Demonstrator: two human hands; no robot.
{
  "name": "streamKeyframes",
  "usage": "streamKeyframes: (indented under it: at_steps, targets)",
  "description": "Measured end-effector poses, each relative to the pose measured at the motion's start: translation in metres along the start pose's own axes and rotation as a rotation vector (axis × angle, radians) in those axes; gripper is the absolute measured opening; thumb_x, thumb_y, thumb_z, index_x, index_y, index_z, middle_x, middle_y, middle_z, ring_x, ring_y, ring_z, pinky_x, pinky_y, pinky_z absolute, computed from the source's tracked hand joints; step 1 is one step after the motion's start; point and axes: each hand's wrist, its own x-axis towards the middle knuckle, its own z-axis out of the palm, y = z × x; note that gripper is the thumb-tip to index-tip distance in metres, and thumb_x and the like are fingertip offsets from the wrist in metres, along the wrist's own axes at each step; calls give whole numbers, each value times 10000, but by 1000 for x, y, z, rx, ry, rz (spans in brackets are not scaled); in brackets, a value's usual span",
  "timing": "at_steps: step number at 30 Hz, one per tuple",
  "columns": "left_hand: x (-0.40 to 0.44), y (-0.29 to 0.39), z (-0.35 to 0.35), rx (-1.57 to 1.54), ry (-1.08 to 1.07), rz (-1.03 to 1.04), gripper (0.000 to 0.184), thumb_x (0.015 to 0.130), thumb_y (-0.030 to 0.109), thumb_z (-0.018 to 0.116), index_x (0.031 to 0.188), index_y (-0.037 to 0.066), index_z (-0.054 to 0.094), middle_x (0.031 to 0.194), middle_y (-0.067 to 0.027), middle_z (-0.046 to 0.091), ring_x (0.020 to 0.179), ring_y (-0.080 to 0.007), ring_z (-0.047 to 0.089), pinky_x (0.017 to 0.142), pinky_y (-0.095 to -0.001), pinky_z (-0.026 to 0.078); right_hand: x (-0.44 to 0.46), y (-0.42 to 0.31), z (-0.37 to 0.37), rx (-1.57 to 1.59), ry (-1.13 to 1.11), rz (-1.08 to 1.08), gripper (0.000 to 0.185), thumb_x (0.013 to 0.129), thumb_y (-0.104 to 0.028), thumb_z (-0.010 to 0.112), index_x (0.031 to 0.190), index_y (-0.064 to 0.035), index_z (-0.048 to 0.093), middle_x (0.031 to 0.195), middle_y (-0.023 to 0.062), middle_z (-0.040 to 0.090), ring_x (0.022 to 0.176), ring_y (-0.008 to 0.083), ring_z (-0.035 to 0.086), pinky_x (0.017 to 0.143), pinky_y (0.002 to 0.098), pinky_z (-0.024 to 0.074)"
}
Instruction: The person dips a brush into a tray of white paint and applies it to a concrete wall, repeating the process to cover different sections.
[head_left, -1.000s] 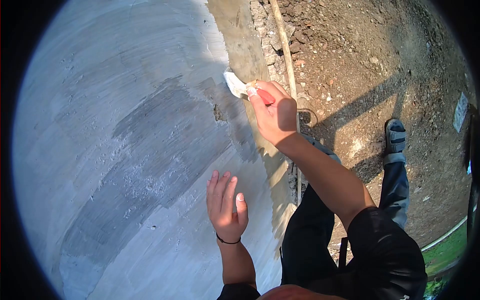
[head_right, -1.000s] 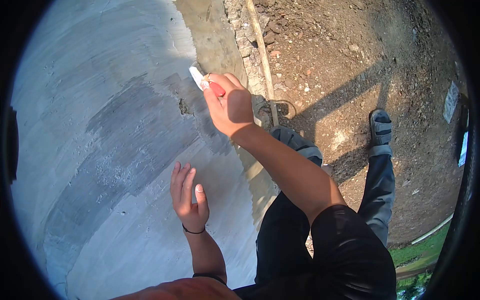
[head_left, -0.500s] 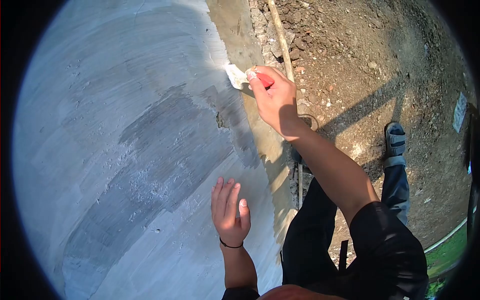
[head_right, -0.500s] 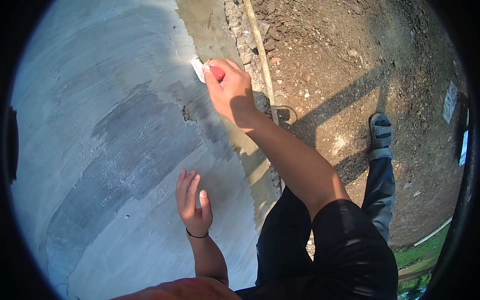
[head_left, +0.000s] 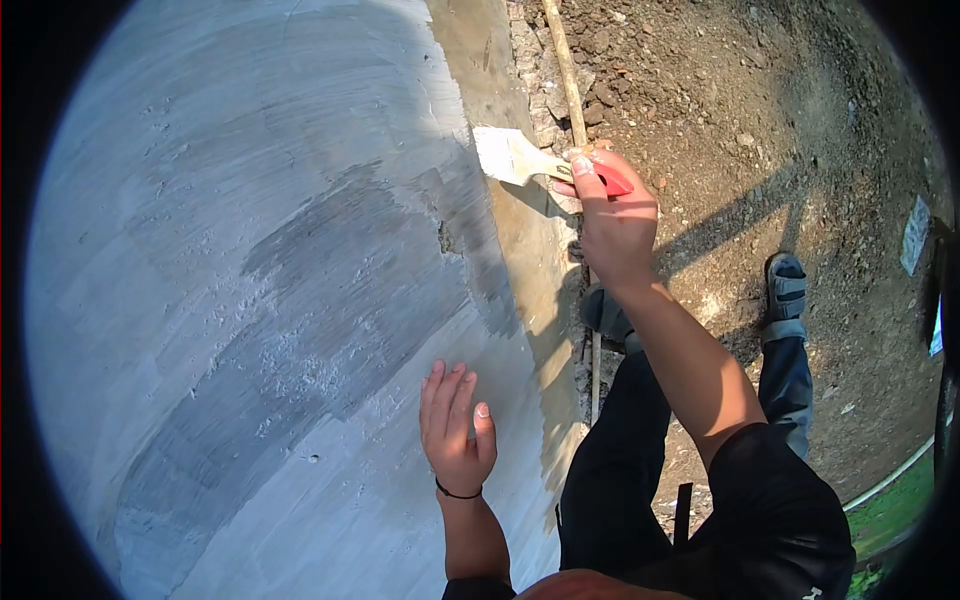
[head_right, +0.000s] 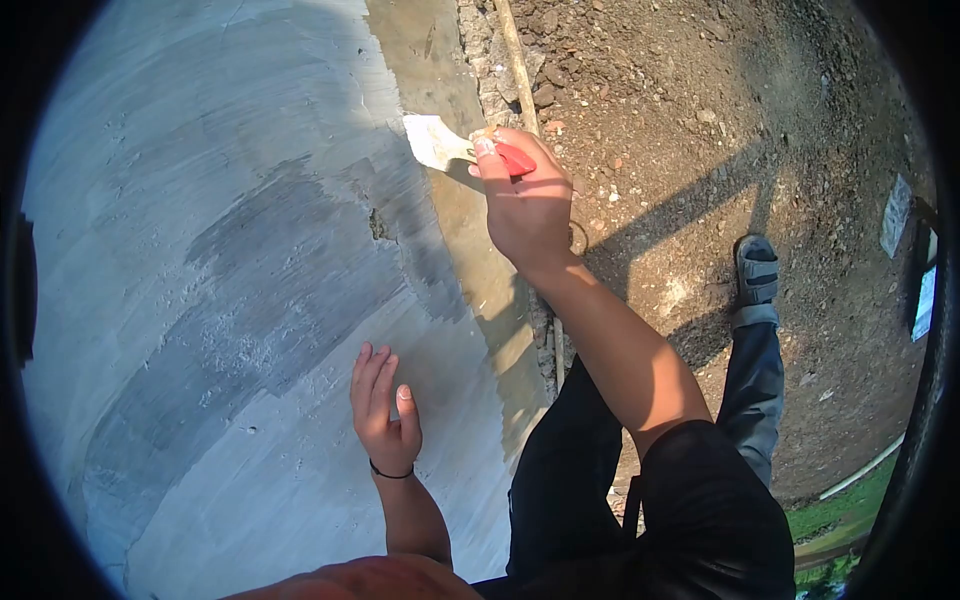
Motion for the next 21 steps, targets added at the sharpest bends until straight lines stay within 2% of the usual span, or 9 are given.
streamKeyframes:
  at_steps: [2, 5, 7, 9, 13, 14, 17, 19, 21]
  targets:
    - [-4, 2, 1, 7, -12, -3, 259, 838, 86, 499, 1057, -20, 590, 1115, -174, 570, 1151, -377, 469, 970, -447, 360, 10, 23, 11, -131, -1, -200, 141, 822, -72, 587, 932, 16, 593, 844, 119, 596, 685, 155, 583, 618, 268, 458]
    - [-9, 5, 2, -19, -18, -19, 266, 830, 69, 505, 1070, -11, 583, 1121, -170, 569, 1150, -377, 470, 979, -456, 351, -5, 0, 32, -321, -102, -231, 146, 821, -75, 588, 944, 5, 595, 831, 130, 586, 676, 178, 583, 611, 271, 450]
    - [-16, 4, 2, -25, -13, 6, 278, 814, 43, 510, 1080, 2, 578, 1119, -165, 571, 1152, -369, 471, 984, -464, 345, -18, -13, 30, -150, -164, -151, 152, 843, -73, 566, 937, 47, 579, 859, 129, 601, 714, 175, 600, 633, 271, 480]
    - [-23, 2, 1, -19, -16, 12, 290, 801, 27, 514, 1083, 7, 577, 1120, -158, 572, 1152, -364, 472, 983, -466, 344, -28, -38, 12, 363, -138, 140, 182, 866, -70, 539, 946, 93, 546, 883, 142, 610, 763, 196, 626, 673, 293, 523]
    - [-37, -1, -1, 37, -59, 32, 319, 765, -6, 522, 1077, 15, 579, 1125, -138, 573, 1153, -348, 475, 982, -474, 344, -35, -41, -27, 224, -139, 132, 240, 939, -118, 399, 1036, 91, 466, 916, 209, 597, 811, 243, 644, 698, 294, 558]
    - [-41, -2, -1, 36, -58, 28, 319, 765, -6, 522, 1077, 15, 579, 1125, -138, 573, 1153, -348, 475, 982, -474, 344, -32, -38, -34, 289, -95, 265, 233, 946, -131, 381, 1048, 66, 453, 924, 224, 600, 820, 264, 645, 700, 298, 557]
    - [-53, -6, 0, 67, -64, 35, 354, 738, 17, 550, 1088, 48, 589, 1150, -103, 572, 1152, -324, 484, 973, -482, 350, -29, 0, -61, 462, -123, 354, 236, 947, -132, 376, 1060, 65, 442, 942, 242, 595, 840, 271, 644, 715, 306, 559]
    - [-63, -8, 1, 80, -66, 37, 355, 736, 12, 545, 1086, 45, 590, 1149, -107, 571, 1153, -326, 484, 972, -481, 350, -26, 8, -55, 477, -7, 394, 247, 941, -123, 393, 1081, 76, 434, 964, 249, 589, 865, 288, 637, 736, 311, 563]
    - [-73, -7, 2, 80, -71, 30, 351, 735, 12, 545, 1081, 40, 592, 1144, -111, 573, 1154, -328, 483, 972, -481, 350, -16, 15, -52, 513, 56, 260, 215, 905, -71, 460, 1029, 105, 463, 953, 234, 585, 852, 309, 637, 716, 328, 571]
